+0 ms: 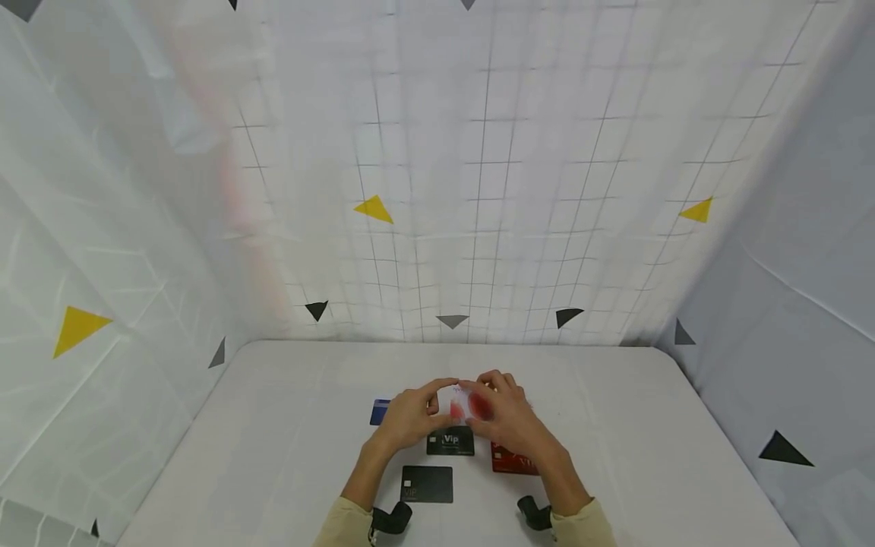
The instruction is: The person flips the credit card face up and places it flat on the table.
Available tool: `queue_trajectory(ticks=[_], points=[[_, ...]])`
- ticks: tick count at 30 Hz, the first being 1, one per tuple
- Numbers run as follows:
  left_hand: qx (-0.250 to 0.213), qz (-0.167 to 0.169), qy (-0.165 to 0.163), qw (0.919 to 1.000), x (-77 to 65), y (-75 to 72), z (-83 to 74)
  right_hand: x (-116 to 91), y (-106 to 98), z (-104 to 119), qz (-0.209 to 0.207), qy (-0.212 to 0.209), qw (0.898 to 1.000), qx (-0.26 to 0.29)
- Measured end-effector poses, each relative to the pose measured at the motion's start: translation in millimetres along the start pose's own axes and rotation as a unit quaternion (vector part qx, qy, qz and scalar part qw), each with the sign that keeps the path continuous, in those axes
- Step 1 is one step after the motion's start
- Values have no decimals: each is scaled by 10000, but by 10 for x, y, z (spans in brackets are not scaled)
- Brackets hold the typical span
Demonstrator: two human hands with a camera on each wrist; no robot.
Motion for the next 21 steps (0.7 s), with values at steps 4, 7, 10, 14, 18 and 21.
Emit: queue_trajectory(ticks=[4,7,10,14,18,21], points=[[56,41,-78,9999,0,25,23,3,12,-6,-28,-30,9998,-196],[95,56,-94,9999,4,38,36,6,12,-12,-79,-33,9995,-288],[133,40,-106,9998,5,39,50,4,11,-14,-99,-20,9995,-315],[219,-36,-91,9997,4,23,54,-1,8,-14,-107,-7,9995,-282],[339,-85,-37,9994,9,4,47,0,9,-38,-129,-21,9992,-381],[418,-116,-3,9991,17,-18,43,-2,-15,-65,-220,-68,9986,-475]])
Point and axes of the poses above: each hand's wrist, its own x-axis towards the middle knuckle, its own y-axis out of the palm, z = x × y, the point moved 8 cm from there along x, towards the middle knuckle, and after that the axes turned 12 degrees about x, right-handed, at the moved point
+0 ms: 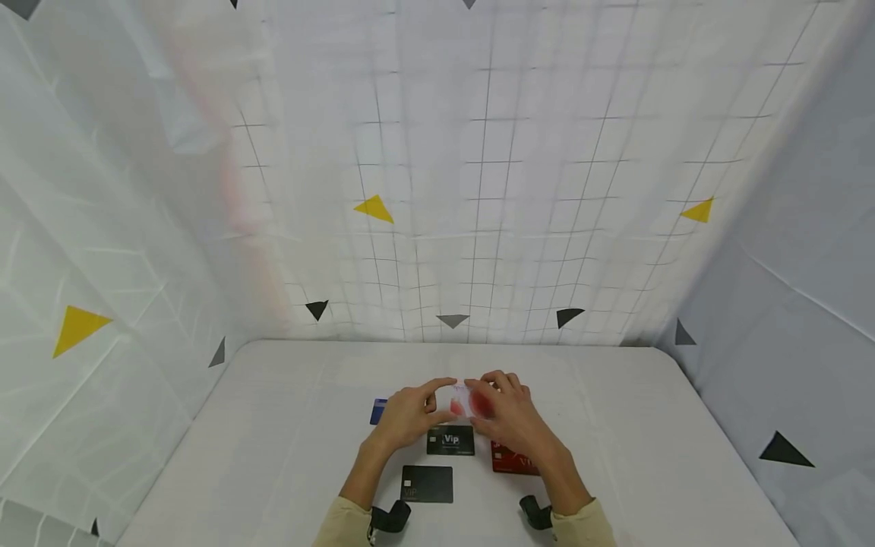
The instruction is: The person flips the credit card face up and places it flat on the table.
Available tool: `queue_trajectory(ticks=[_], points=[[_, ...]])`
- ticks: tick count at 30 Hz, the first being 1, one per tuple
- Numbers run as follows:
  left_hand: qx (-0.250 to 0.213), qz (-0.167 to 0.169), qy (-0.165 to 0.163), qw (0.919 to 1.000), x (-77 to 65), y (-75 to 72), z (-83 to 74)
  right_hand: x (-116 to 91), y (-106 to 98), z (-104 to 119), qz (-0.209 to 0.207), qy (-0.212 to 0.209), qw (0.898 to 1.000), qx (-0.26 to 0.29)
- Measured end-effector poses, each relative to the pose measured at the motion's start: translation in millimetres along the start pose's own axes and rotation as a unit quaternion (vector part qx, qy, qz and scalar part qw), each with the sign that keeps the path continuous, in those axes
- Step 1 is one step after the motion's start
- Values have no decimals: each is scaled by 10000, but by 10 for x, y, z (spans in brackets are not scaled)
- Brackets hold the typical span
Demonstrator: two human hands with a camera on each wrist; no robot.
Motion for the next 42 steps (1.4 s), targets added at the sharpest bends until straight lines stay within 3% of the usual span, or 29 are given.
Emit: queue_trajectory(ticks=[12,21,36,42], points=[[123,-199,-46,9997,-1,-91,90,26,-62,-173,-132,253,9996,29],[428,-151,-341,9984,22,-102,201,150,17,-213,-86,269,9993,254],[1058,124,-819,9909,48,151,300,245,251,-334,590,631,9961,-151],[1136,89,-1025,9882,11,158,297,323,342,-314,915,614,9936,-262]])
Point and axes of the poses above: each hand's wrist, its own x-axis towards the middle knuckle, its own y-axis out of the palm, z = x × y, the point moved 8 cm from there along x, towards the middle knuckle, and after that the axes turned 12 degrees about x, right-handed, at the moved point
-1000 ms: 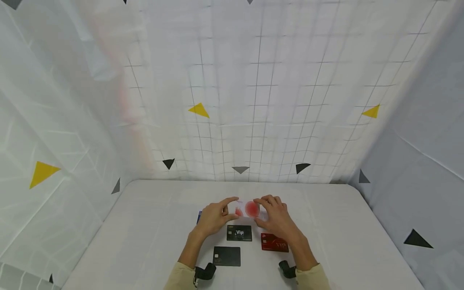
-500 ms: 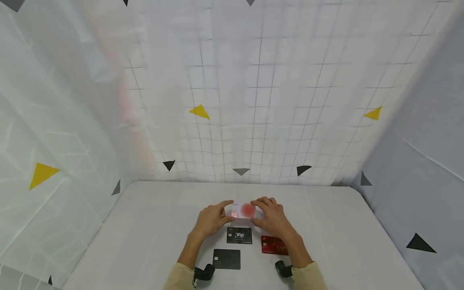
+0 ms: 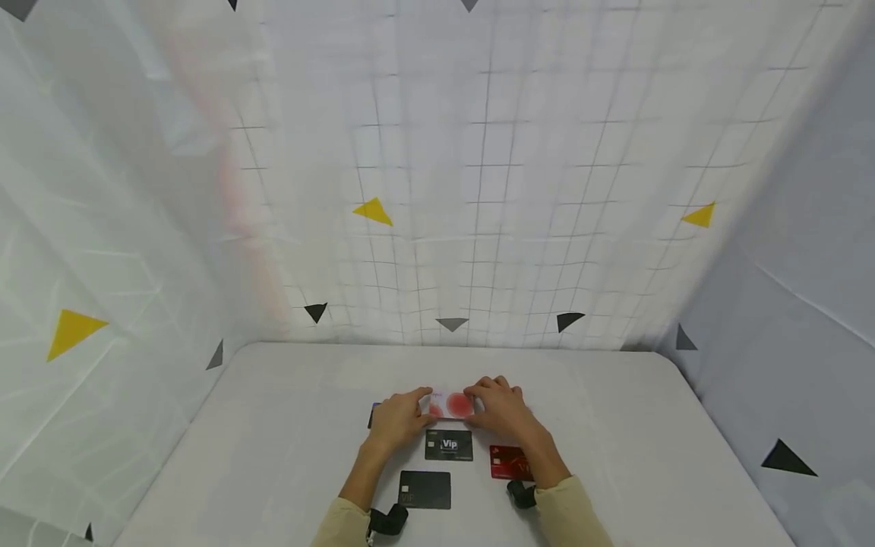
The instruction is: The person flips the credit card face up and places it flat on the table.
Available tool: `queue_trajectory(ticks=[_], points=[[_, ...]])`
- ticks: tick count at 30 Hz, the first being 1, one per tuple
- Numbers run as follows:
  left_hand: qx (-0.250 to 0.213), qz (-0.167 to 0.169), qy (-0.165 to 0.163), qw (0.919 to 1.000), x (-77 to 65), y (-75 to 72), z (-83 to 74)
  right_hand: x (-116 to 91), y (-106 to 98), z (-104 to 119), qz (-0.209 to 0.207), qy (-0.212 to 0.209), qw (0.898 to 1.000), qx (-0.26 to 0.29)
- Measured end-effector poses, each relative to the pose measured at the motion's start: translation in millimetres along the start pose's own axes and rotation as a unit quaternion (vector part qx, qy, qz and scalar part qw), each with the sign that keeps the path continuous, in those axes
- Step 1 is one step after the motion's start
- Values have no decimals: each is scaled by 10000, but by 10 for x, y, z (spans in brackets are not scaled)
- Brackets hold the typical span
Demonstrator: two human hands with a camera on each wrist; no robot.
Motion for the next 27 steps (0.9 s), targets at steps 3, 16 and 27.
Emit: queue_trajectory(ticks=[3,16,27], points=[[4,37,-16,10000,-5,20,-8,13,2,7,33,90,10000,-21],[-17,287,-153,9995,-46,99,-8,27,42,7,216,261,9994,77],[-109,322,-249,9991,-67,119,0,-10,42,10,230,218,9995,74]])
Point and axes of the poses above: each hand's wrist, its own x-axis towards the middle knuckle, its own y-axis out of the palm, z = x × y, the point moved 8 cm from there along x, towards the middle knuckle, and after that the axes turned 12 degrees about x, right-handed, at the moved point
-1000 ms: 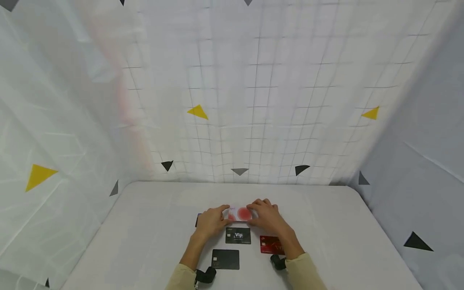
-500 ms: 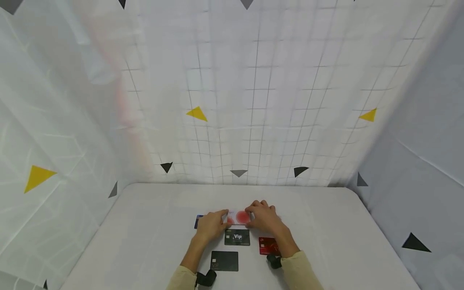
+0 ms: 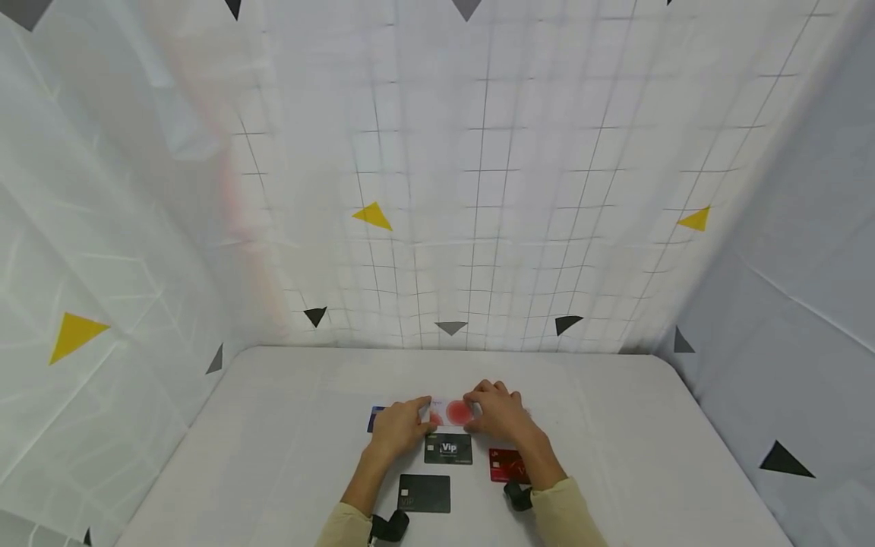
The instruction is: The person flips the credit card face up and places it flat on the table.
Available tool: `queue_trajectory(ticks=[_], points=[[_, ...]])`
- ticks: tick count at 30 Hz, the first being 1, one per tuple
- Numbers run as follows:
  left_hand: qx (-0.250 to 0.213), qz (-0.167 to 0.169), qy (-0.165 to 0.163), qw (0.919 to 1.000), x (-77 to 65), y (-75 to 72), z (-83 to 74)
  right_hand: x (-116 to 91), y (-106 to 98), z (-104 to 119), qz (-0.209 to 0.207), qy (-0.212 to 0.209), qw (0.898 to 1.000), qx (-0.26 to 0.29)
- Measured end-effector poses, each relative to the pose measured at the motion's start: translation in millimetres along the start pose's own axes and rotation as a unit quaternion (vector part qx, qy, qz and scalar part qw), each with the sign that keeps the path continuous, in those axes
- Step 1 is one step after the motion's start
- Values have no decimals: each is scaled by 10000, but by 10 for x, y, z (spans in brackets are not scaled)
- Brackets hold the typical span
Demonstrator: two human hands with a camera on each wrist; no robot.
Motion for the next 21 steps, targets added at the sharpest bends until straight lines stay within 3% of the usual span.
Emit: queue_trajectory(ticks=[7,13,21], points=[[149,-74,60,9998,0,-32,15,-35,-10,4,-193,-20,9998,105],[304,-290,72,9991,-12,-179,66,-113,-131,149,-387,-355,9946,891],[-88,-505,244,9984,-33,-406,80,-277,-432,197,-698,-453,9815,1725]])
Point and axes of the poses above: each hand's wrist, its own x-axis towards the middle knuckle, its own y-axis out of the palm, z = x × y, the point moved 8 cm from there along x, towards the middle knuckle, and after that the axes turned 12 degrees about x, right-handed, at the moved point
